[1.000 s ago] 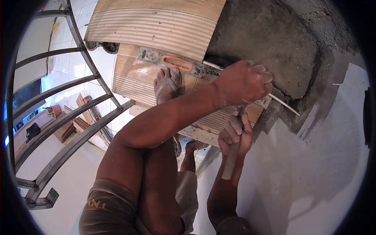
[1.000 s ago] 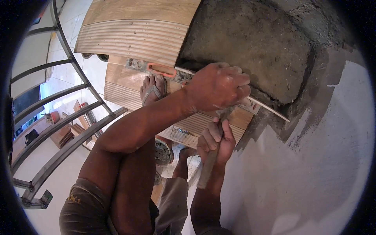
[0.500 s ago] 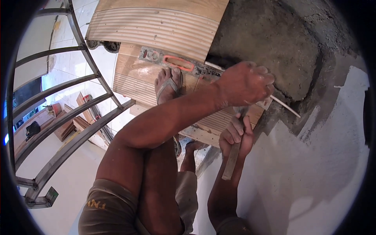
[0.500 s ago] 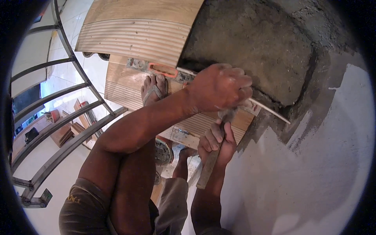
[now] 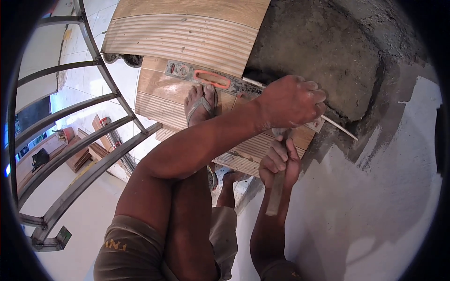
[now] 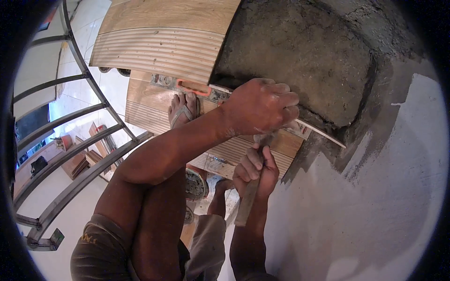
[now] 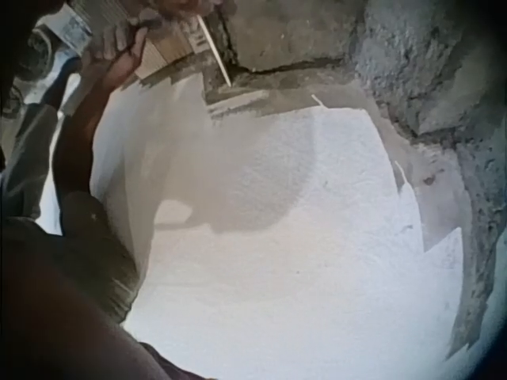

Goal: Apply mortar and install tiles on a concrete staircase.

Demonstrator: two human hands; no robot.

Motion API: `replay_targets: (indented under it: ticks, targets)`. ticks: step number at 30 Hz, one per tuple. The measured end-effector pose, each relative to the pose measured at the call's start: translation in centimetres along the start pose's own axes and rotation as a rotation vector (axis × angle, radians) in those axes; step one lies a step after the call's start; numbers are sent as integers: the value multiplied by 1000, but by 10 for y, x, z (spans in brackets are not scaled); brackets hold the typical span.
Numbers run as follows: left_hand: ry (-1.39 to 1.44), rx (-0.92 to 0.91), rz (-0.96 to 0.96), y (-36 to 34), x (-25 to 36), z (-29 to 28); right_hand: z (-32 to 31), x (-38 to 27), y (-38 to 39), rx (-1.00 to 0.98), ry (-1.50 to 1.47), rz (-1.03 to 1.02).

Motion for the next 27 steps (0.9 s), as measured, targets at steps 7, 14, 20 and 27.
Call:
replay_targets:
  ticks: [7,14,20,27]
  targets:
    - [38,-5,0,-2,-4,-1,-2,2,5,-86,113,24]
    - [61,-8,3,1,1,0,-11,3,-1,8,5,27]
    - [47,14,16,-1,-3,-2,-3,-3,-11,-104,-75,41]
    - [91,91,17,1,-2,-4,-2,-5,-9,-92,-54,33]
Point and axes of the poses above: each hand's wrist, its own y-axis away from the middle knuckle, its own z-axis out of the palm, x = y × z, the point moved 5 cm from there along -y, towards the middle knuckle, and after that the axes turned 14 degrees about -z, right-handed, at the moved point
